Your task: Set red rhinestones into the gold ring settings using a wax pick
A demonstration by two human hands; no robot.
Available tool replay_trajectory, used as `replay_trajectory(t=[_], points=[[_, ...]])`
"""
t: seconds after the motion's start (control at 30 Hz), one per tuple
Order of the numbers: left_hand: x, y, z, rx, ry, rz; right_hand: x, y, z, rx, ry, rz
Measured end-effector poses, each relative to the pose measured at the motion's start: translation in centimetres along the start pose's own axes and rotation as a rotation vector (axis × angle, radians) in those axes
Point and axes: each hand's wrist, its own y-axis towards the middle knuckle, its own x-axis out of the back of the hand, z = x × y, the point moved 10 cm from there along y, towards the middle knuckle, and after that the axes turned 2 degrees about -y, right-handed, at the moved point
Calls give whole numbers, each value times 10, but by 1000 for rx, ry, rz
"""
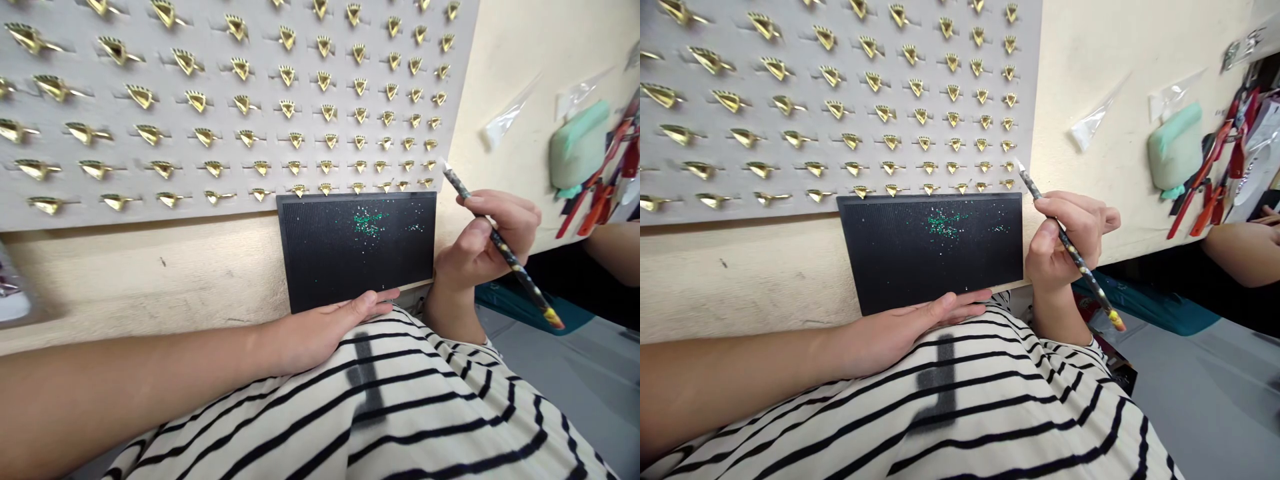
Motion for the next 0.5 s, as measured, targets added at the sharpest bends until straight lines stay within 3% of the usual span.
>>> replay_trajectory(t=[0.5], points=[[-1, 0, -2, 3, -8, -1, -1, 0, 1, 4, -11, 19]])
